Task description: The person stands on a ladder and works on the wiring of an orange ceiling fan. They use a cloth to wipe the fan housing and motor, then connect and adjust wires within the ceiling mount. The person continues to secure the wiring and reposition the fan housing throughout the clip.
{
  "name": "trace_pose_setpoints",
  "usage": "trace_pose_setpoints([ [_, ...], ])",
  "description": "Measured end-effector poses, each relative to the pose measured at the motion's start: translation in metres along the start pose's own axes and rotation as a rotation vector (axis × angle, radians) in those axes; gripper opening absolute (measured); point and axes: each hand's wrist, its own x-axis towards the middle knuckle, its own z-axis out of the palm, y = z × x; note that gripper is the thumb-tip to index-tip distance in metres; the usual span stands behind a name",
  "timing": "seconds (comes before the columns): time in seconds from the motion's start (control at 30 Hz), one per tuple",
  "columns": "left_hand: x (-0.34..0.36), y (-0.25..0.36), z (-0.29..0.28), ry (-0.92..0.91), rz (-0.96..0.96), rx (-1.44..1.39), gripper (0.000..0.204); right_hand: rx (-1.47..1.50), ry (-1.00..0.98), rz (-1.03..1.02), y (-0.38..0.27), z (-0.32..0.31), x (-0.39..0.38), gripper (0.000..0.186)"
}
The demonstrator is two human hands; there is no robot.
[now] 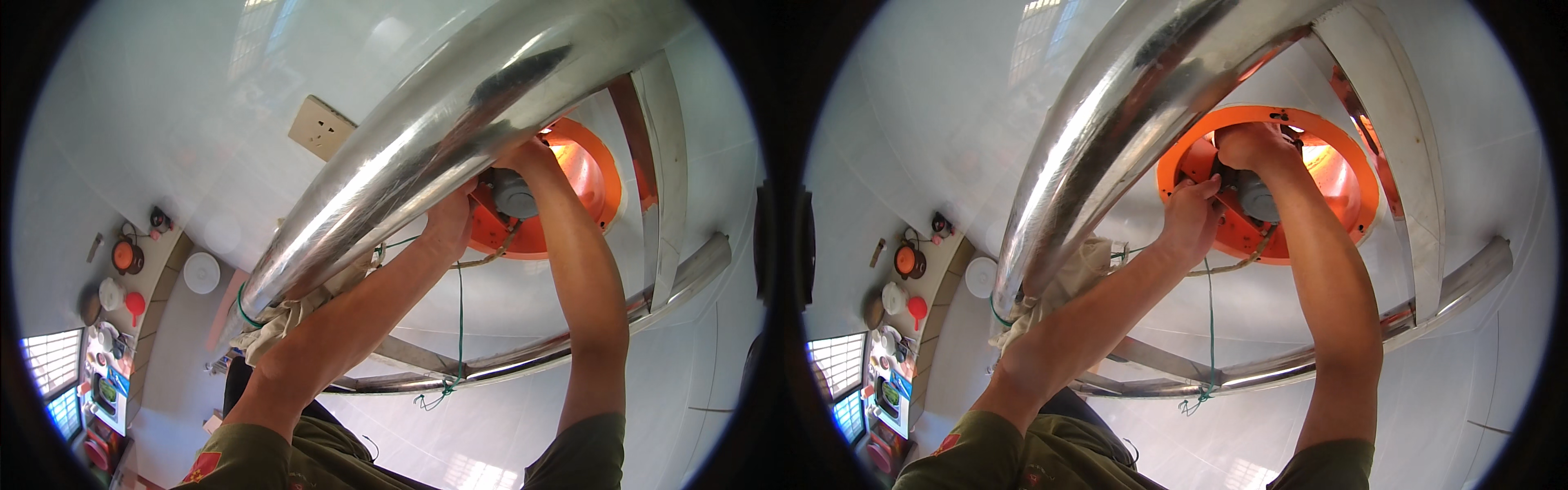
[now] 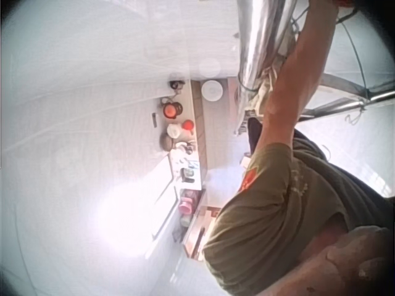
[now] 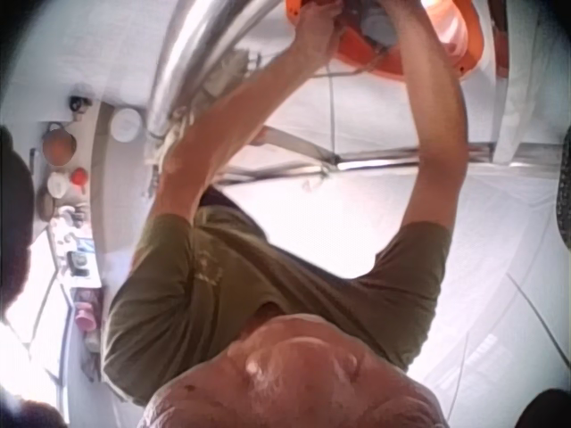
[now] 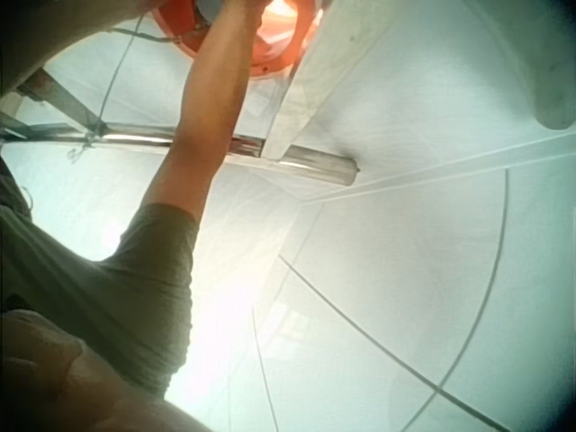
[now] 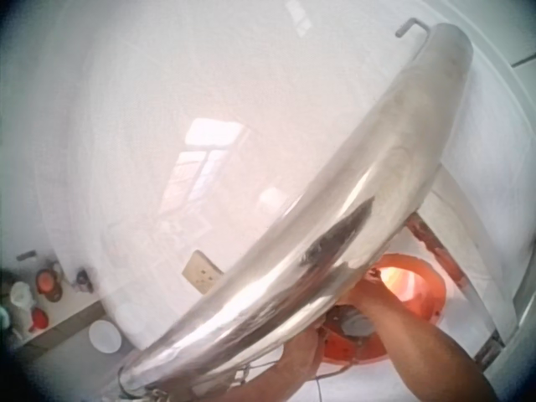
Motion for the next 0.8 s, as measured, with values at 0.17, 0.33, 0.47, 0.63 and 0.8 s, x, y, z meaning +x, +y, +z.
trace_pose_setpoints([
  [0.17,-0.004,0.004,0.002,-0.101,-0.025,-0.042,0.013,-0.021,-0.001,-0.012,0.003,0.003,0.000,0.028],
  [0.33,-0.011,0.006,0.007,-0.059,-0.016,-0.023,0.019,-0.036,0.121,-0.042,-0.017,-0.007,-0.017,0.028],
  [0.47,-0.007,0.007,-0.002,-0.112,-0.003,-0.005,0.019,-0.085,0.086,-0.033,-0.022,-0.014,-0.012,0.027],
  [0.63,-0.018,0.011,0.010,-0.080,-0.007,0.054,0.024,-0.093,0.086,0.009,-0.018,-0.010,-0.013,0.028],
  [0.8,-0.017,0.014,0.013,-0.030,-0.004,0.011,0.026,-0.024,-0.088,0.079,-0.019,-0.021,0.000,0.028],
])
